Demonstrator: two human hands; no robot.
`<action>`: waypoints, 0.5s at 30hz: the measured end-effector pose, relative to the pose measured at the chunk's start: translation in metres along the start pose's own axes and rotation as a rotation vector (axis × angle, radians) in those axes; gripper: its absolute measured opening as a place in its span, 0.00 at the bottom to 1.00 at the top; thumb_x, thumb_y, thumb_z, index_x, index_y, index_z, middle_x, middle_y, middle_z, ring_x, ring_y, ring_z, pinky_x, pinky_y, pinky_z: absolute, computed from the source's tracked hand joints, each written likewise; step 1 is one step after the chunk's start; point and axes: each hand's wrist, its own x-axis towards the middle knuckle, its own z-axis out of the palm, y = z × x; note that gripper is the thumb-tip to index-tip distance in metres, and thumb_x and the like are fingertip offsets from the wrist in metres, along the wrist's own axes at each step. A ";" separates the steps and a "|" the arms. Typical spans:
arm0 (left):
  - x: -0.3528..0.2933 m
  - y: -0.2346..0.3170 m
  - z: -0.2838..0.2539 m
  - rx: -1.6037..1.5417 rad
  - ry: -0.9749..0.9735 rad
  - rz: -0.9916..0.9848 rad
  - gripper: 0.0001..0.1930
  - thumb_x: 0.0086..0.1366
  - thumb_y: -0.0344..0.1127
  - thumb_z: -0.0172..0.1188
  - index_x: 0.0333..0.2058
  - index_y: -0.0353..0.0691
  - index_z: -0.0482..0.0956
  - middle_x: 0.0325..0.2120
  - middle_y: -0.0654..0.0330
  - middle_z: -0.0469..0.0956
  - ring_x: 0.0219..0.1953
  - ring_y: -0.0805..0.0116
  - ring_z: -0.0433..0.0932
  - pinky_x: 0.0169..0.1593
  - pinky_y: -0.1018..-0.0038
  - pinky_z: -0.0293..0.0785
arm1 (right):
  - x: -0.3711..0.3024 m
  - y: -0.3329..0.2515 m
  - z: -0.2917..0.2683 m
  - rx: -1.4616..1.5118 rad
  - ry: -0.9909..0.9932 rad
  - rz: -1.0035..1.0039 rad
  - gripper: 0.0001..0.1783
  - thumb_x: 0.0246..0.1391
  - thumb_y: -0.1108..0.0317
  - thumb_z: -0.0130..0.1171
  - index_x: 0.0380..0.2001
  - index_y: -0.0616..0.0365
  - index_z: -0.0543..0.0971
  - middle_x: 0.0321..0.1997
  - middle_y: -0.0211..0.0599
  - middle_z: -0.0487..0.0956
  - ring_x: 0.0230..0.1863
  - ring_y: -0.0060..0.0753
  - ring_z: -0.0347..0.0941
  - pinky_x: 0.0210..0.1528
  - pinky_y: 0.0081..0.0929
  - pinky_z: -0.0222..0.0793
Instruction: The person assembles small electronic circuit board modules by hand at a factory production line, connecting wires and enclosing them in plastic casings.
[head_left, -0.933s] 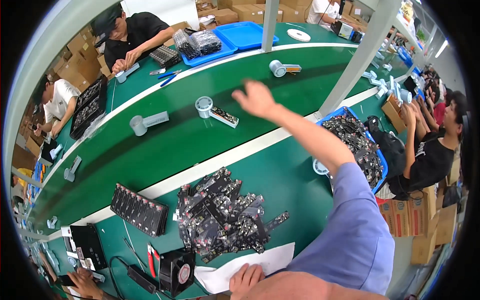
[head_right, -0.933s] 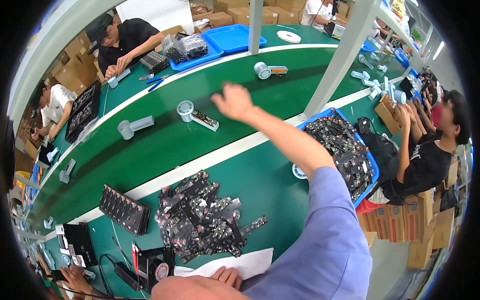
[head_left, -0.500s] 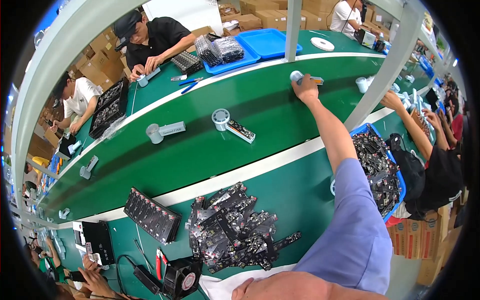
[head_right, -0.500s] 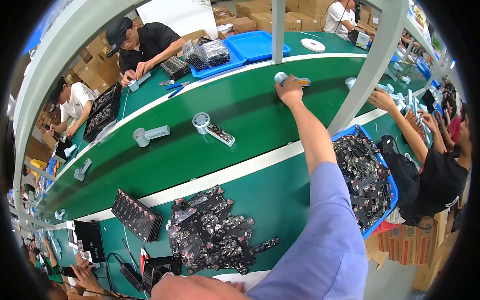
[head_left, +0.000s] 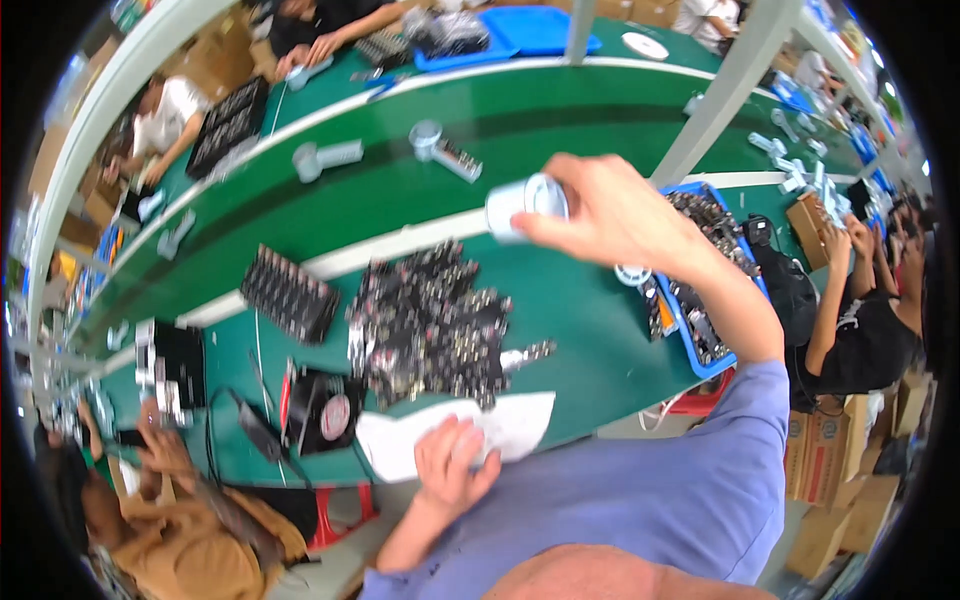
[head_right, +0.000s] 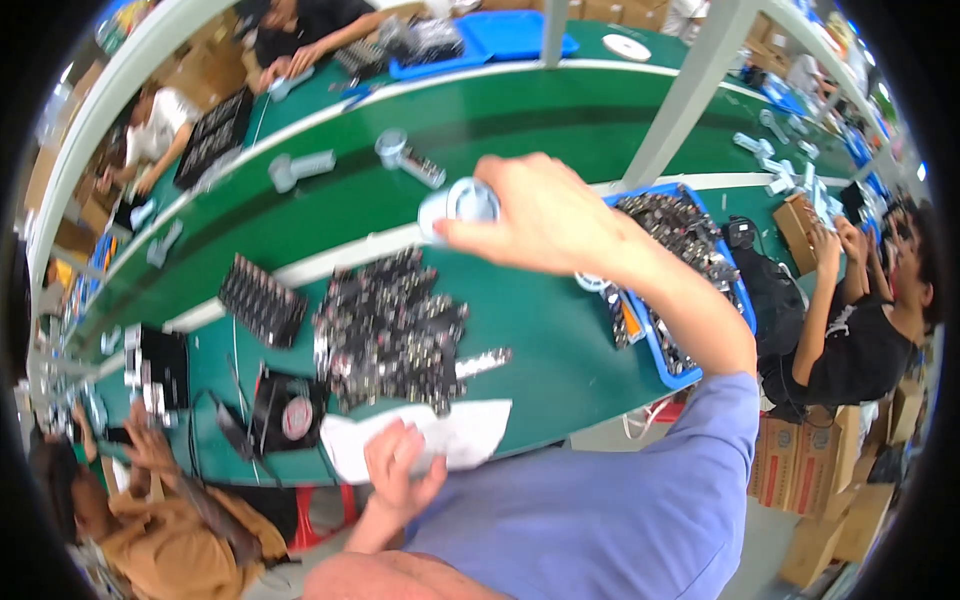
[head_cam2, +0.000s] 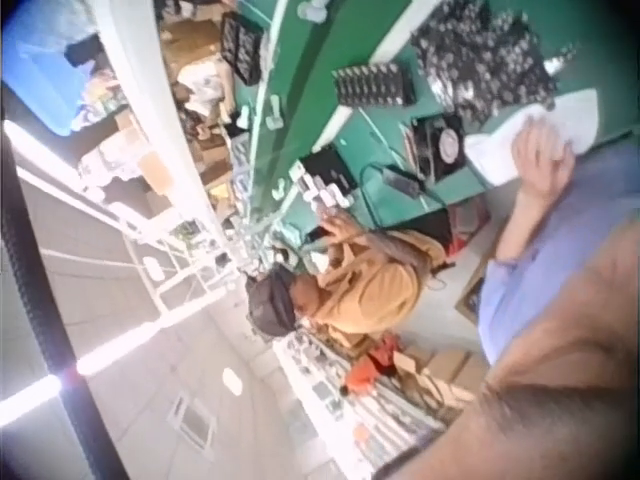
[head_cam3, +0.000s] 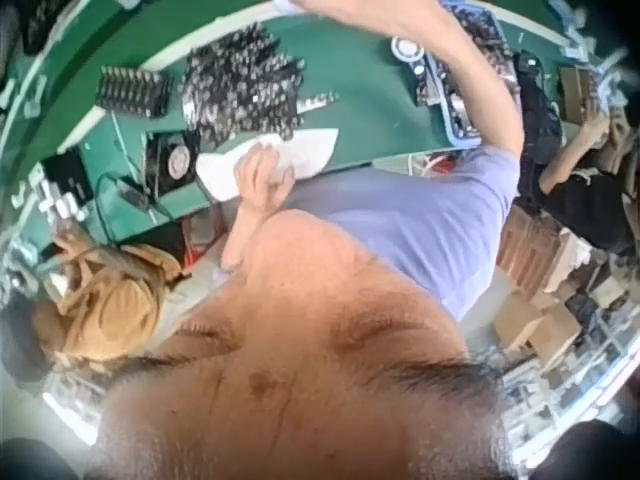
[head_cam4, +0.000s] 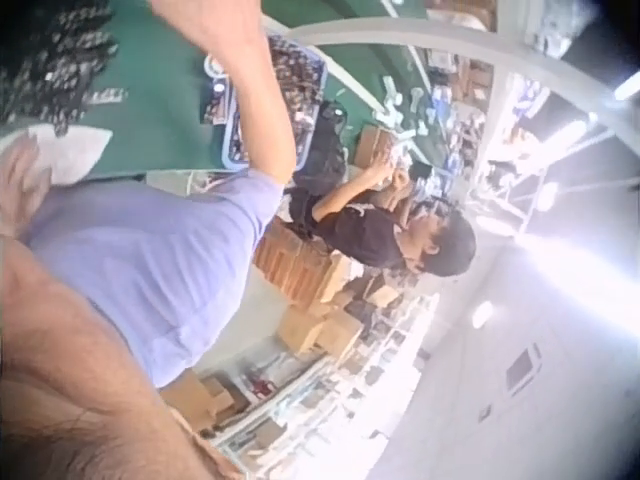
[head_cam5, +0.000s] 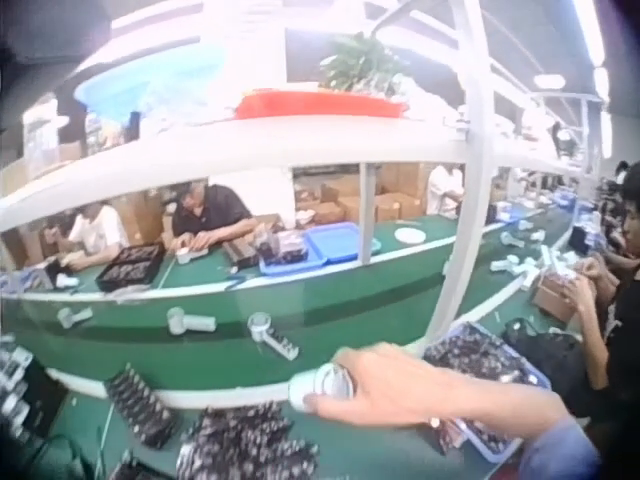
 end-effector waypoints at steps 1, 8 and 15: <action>0.016 0.002 0.000 -0.030 0.055 -0.005 0.34 0.57 0.39 0.75 0.60 0.37 0.74 0.57 0.47 0.77 0.58 0.44 0.77 0.59 0.55 0.71 | -0.022 -0.012 0.007 0.017 -0.121 -0.015 0.32 0.53 0.44 0.68 0.35 0.72 0.83 0.25 0.56 0.82 0.29 0.51 0.83 0.33 0.43 0.77; 0.024 0.008 -0.012 -0.050 -0.120 -0.071 0.44 0.52 0.31 0.77 0.66 0.30 0.66 0.62 0.44 0.73 0.61 0.46 0.74 0.63 0.55 0.66 | -0.110 -0.048 0.095 0.159 -0.545 -0.075 0.31 0.58 0.44 0.69 0.32 0.70 0.83 0.22 0.53 0.81 0.26 0.53 0.83 0.31 0.43 0.77; -0.013 -0.003 -0.014 -0.112 -0.127 -0.350 0.43 0.53 0.31 0.76 0.67 0.29 0.66 0.54 0.45 0.77 0.54 0.48 0.77 0.60 0.58 0.67 | -0.044 -0.016 0.150 0.523 -0.062 -0.070 0.16 0.61 0.62 0.66 0.36 0.68 0.82 0.30 0.52 0.84 0.34 0.50 0.84 0.36 0.41 0.78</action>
